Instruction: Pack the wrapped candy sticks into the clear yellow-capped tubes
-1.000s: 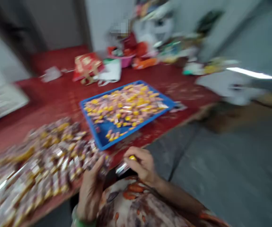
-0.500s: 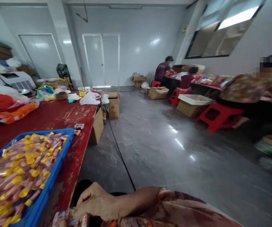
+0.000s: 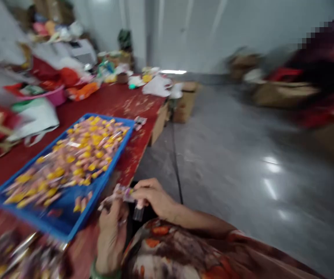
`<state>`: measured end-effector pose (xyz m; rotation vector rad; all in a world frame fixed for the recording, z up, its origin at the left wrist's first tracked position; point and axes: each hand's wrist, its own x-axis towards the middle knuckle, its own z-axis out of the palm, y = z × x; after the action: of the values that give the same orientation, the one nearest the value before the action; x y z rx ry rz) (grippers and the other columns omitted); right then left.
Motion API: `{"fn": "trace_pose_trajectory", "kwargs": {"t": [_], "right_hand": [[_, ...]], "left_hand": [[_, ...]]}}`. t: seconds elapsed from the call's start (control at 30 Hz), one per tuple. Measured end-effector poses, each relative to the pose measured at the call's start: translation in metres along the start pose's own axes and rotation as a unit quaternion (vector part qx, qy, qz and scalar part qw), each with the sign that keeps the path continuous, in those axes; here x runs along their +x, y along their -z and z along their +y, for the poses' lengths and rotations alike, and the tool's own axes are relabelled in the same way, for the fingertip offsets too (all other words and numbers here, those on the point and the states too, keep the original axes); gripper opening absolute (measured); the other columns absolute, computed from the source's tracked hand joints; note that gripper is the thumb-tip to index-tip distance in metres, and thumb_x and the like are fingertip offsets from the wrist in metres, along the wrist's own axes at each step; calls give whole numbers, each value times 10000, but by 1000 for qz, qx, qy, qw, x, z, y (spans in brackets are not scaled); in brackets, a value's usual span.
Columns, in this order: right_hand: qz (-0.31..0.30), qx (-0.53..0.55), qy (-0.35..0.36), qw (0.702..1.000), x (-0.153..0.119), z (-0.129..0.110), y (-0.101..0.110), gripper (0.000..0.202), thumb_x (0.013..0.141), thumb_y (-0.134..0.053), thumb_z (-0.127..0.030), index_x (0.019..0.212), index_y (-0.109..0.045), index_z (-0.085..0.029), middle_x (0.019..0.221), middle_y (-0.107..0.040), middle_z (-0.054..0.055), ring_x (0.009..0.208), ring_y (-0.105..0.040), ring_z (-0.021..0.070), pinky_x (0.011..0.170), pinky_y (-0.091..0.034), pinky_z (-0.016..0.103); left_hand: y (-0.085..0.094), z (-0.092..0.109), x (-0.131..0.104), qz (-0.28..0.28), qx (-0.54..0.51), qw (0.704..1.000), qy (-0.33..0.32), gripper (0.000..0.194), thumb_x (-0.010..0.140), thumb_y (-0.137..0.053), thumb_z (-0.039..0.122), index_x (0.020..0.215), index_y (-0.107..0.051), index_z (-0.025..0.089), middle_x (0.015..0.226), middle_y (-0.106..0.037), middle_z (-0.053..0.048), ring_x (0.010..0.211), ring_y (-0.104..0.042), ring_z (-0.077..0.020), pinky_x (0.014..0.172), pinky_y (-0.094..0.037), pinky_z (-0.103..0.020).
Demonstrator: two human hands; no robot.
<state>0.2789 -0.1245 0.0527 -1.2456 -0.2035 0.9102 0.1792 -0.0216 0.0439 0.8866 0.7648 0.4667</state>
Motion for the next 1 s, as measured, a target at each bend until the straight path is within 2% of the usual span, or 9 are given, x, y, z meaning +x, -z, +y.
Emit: {"fn": "trace_pose_trajectory", "kwargs": {"t": [0.03, 0.1, 0.23, 0.33, 0.47, 0.57, 0.7, 0.87, 1.0], "right_hand": [[-20, -1, -9, 1000, 2, 4, -1, 142, 646, -672, -268, 603, -641, -136, 429, -537, -49, 417, -436, 48, 444, -257, 187], [-39, -31, -7, 999, 10, 12, -4, 159, 702, -668, -286, 644, -659, -138, 459, -545, -48, 452, -458, 53, 467, -288, 188], [-90, -96, -2, 991, 23, 25, -12, 222, 744, -674, -337, 654, -670, -135, 502, -563, -26, 471, -465, 69, 467, -318, 202], [-117, -124, 5, 985, 29, 25, -13, 255, 769, -684, -398, 733, -685, -145, 557, -585, -18, 491, -474, 69, 450, -311, 195], [-106, -111, 55, 987, 37, 17, -5, 247, 765, -708, -393, 835, -679, -158, 609, -584, -14, 444, -421, 56, 393, -286, 195], [-102, -78, 133, 983, 38, 15, -3, 165, 786, -696, -333, 843, -658, -183, 710, -604, -3, 462, -459, 62, 410, -359, 212], [-100, -103, 220, 965, 34, 24, -9, 76, 832, -651, -246, 900, -651, -212, 880, -611, 10, 579, -562, 82, 531, -467, 245], [-87, -143, 267, 949, 30, 32, -14, 81, 844, -638, -212, 923, -650, -206, 941, -610, 29, 652, -590, 97, 569, -509, 247], [-75, -141, 281, 946, 26, 34, -17, 99, 841, -641, -212, 940, -647, -204, 972, -603, 39, 686, -614, 107, 581, -538, 250]], "left_hand": [[-5, 2, -3, 2, -34, 999, -8, 407, 602, -856, 373, 668, -504, 179, 545, -401, 85, 459, -373, -43, 440, -341, -168], [-7, 5, -2, 20, -83, 996, -12, 387, 624, -850, 307, 665, -494, 160, 562, -382, 90, 451, -307, -21, 420, -280, -153], [14, 6, 1, 80, -117, 990, -14, 327, 627, -848, 233, 703, -544, 138, 592, -439, 76, 446, -302, -6, 403, -239, -146], [28, 8, -1, 113, -145, 983, -29, 308, 617, -846, 176, 684, -547, 137, 581, -443, 78, 435, -305, 0, 393, -237, -137], [36, 13, 1, 123, -204, 971, -27, 320, 610, -855, 186, 717, -556, 147, 573, -413, 94, 422, -288, 6, 382, -223, -130], [40, 15, 5, 126, -242, 962, -2, 345, 611, -860, 200, 766, -557, 147, 586, -406, 99, 417, -281, 11, 376, -203, -132], [44, 15, 8, 129, -288, 947, 58, 389, 580, -874, 174, 743, -523, 144, 559, -377, 111, 391, -246, 16, 360, -166, -141], [48, 15, 6, 122, -321, 935, 91, 398, 565, -866, 111, 753, -517, 143, 566, -415, 105, 382, -261, 18, 354, -163, -133], [48, 13, 2, 103, -312, 940, 94, 369, 576, -862, 127, 747, -535, 132, 580, -469, 84, 386, -265, 20, 351, -170, -124]]}}
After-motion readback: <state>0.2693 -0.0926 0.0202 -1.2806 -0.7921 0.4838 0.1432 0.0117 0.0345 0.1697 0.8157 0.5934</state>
